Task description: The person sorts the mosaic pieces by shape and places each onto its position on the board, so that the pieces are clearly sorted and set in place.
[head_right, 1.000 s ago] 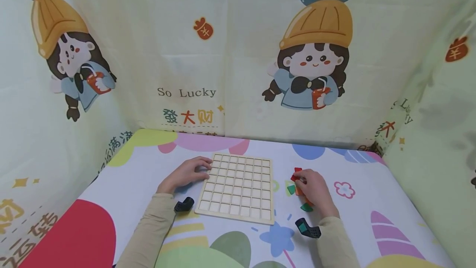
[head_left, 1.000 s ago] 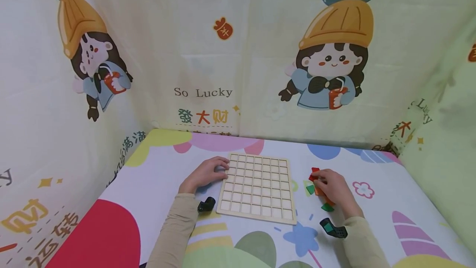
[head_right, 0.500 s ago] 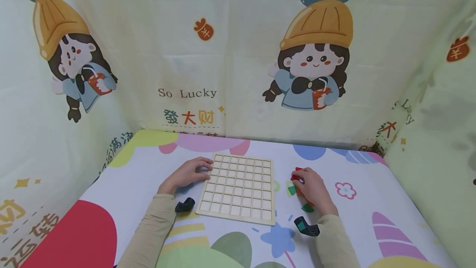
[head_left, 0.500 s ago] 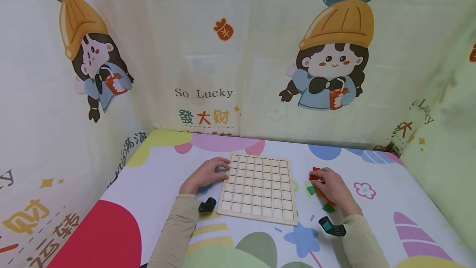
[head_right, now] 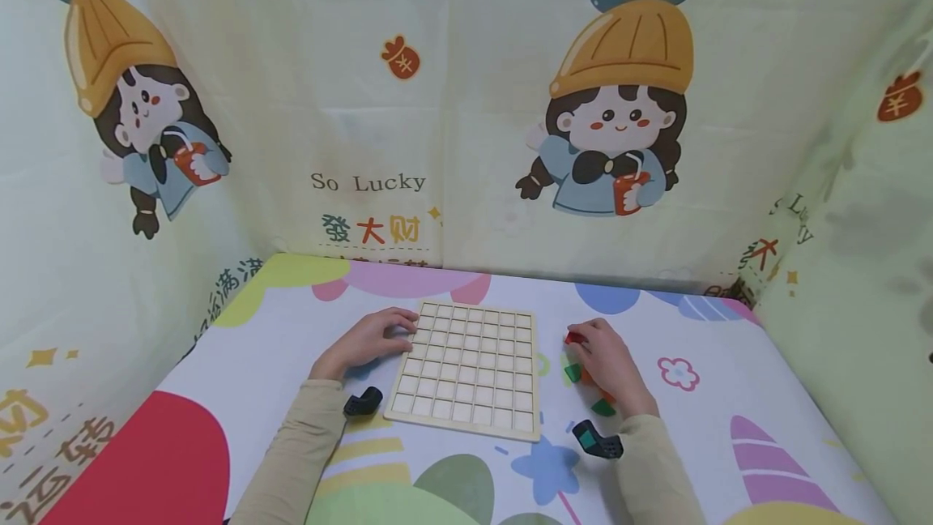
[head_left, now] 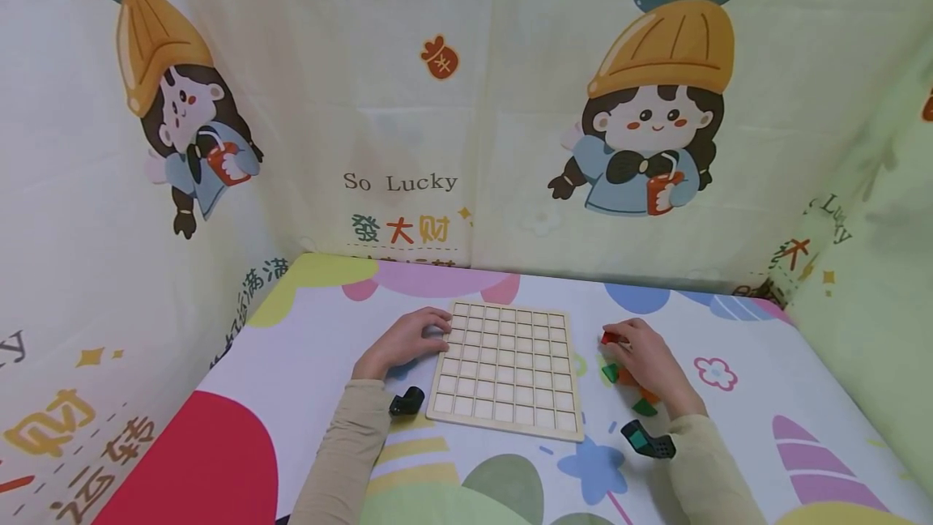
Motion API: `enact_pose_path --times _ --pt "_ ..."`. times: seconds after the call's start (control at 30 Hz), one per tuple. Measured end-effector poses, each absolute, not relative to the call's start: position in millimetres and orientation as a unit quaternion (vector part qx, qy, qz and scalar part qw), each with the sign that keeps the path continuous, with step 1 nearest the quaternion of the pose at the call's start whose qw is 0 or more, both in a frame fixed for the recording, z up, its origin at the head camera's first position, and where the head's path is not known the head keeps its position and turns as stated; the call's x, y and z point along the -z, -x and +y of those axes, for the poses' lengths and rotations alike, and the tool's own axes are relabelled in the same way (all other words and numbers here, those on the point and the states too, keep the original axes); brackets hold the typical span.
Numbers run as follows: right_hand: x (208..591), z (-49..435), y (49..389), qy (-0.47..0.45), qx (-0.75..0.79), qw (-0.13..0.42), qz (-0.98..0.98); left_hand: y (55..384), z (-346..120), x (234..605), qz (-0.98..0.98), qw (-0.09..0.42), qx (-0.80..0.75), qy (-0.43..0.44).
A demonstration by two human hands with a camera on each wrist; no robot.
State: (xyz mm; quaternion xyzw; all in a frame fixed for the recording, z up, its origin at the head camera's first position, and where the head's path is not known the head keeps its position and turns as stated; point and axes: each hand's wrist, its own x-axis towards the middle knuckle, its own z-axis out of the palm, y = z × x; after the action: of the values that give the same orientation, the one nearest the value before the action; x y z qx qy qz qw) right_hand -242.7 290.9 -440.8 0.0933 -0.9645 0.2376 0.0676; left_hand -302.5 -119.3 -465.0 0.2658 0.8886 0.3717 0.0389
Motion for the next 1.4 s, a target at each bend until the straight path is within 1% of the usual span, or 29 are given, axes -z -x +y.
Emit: enact_pose_path --times 0.27,0.6,0.8,1.0,1.4 --pt "433.5 275.2 244.7 -0.108 -0.246 0.107 -0.957 302.3 -118.8 464.9 0.89 0.038 -0.367 -0.27" --pt "428.4 260.8 249.7 -0.159 -0.275 0.118 -0.941 302.3 -119.3 463.9 0.89 0.042 -0.369 -0.264" --pt "425.0 251.9 255.9 -0.161 -0.278 0.109 -0.941 301.8 -119.7 463.6 0.888 0.038 -0.37 -0.27" --pt "420.6 241.2 260.6 -0.19 -0.278 0.11 -0.935 302.0 -120.1 463.3 0.887 0.038 -0.371 -0.274" --pt "413.4 216.7 267.6 -0.219 -0.29 0.065 -0.929 302.8 -119.9 465.0 0.886 0.039 -0.374 -0.27"
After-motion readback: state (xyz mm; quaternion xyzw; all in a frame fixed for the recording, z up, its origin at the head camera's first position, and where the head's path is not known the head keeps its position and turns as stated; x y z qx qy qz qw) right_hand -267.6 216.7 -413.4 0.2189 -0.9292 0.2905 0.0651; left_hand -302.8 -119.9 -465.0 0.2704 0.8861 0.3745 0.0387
